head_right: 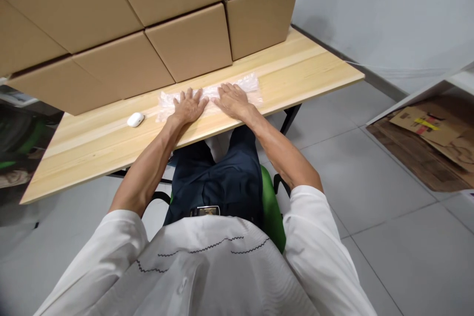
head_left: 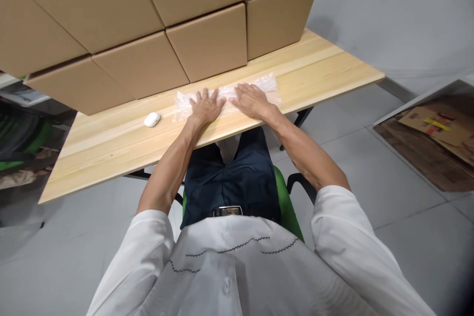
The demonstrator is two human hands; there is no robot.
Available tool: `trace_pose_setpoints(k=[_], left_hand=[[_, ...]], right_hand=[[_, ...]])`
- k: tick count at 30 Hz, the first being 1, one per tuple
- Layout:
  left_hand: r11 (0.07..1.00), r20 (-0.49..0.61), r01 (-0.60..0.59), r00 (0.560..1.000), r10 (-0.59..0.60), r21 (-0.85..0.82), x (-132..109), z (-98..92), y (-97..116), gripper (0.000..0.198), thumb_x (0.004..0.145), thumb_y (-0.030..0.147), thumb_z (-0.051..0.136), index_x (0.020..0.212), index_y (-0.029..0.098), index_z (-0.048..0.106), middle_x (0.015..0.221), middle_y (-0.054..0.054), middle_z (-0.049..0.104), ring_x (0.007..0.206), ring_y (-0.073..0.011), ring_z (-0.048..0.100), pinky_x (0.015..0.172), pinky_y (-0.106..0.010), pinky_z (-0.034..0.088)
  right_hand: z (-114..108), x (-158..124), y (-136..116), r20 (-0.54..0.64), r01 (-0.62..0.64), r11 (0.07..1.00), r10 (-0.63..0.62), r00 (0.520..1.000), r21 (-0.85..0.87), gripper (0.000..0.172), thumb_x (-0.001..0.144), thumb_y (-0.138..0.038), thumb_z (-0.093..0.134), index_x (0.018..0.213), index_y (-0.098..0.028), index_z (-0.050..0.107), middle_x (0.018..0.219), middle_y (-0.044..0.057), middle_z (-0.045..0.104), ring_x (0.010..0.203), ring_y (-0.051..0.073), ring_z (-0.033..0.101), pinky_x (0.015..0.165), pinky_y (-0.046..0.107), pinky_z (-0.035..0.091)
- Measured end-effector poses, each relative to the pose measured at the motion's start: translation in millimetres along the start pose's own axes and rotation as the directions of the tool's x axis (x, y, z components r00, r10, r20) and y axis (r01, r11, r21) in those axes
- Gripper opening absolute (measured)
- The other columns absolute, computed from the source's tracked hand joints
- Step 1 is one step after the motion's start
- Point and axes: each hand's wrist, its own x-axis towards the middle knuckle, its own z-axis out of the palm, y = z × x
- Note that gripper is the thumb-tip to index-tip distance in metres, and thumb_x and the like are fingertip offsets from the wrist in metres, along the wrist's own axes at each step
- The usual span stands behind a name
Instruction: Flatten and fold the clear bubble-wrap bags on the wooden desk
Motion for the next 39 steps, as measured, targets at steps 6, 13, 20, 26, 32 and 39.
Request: trace_pose_setpoints(k=[6,13,20,26,32,39], left_hand=[[1.0,0.005,0.0,1.0,0.0,0.005,-2,0.5,-5,0.09,0.127,0.076,0.028,0.206,0.034,0.033,0.216,-0.014,0.023,0.2,-0.0538,0.02,0.157,-0.087,0.018],[1.0,0.004,0.01,1.0,-0.011,0.025,-10,-1.6,-17,0.09,0.127,0.078,0.024,0.206,0.035,0.031,0.216,-0.013,0.023,0.2,-0.053,0.021,0.157,-0.085,0.019],[0.998,0.0,0.044,0.999,-0.044,0.036,-20,-5.4,-39,0.089,0.127,0.071,0.024,0.207,0.032,0.03,0.217,-0.013,0.022,0.201,-0.0514,0.02,0.159,-0.081,0.017],[0.999,-0.01,0.032,0.999,-0.032,0.022,-20,-3.4,-61,0.086,0.129,0.07,0.028,0.206,0.032,0.033,0.216,-0.015,0.025,0.201,-0.0489,0.021,0.16,-0.078,0.017],[0.998,-0.028,0.015,1.0,-0.013,0.058,-21,-1.8,-69,0.087,0.128,0.07,0.027,0.204,0.029,0.036,0.212,-0.019,0.033,0.199,-0.0472,0.029,0.159,-0.076,0.024],[0.996,-0.075,-0.007,0.997,0.014,0.091,-29,0.1,-70,0.083,0.128,0.061,0.032,0.201,0.022,0.043,0.208,-0.022,0.042,0.195,-0.045,0.037,0.157,-0.068,0.03]], right_hand=[[-3,-7,21,-0.003,-0.021,0.999,0.021,1.0,0.036,0.09,0.13,-0.061,0.031,0.196,-0.002,0.047,0.208,0.025,0.038,0.197,0.041,0.034,0.162,0.061,0.021],[-10,-17,35,0.029,-0.063,0.998,0.062,0.998,0.028,0.09,0.13,-0.06,0.031,0.199,-0.002,0.041,0.21,0.026,0.033,0.198,0.04,0.03,0.162,0.059,0.019],[-22,-31,50,0.029,-0.096,0.995,0.095,0.995,0.013,0.086,0.131,-0.054,0.034,0.197,0.0,0.041,0.209,0.027,0.035,0.198,0.04,0.03,0.161,0.058,0.021],[-27,-39,72,0.031,-0.14,0.99,0.14,0.99,0.001,0.085,0.131,-0.053,0.036,0.197,0.001,0.04,0.209,0.029,0.034,0.198,0.041,0.031,0.161,0.059,0.024],[-23,-37,91,0.018,-0.109,0.994,0.109,0.994,-0.006,0.092,0.128,-0.06,0.035,0.197,0.001,0.04,0.208,0.028,0.035,0.197,0.044,0.033,0.162,0.062,0.025],[-13,-35,106,-0.013,-0.064,0.998,0.064,0.998,0.015,0.1,0.124,-0.071,0.034,0.197,-0.003,0.042,0.209,0.025,0.037,0.195,0.049,0.036,0.162,0.067,0.028]])
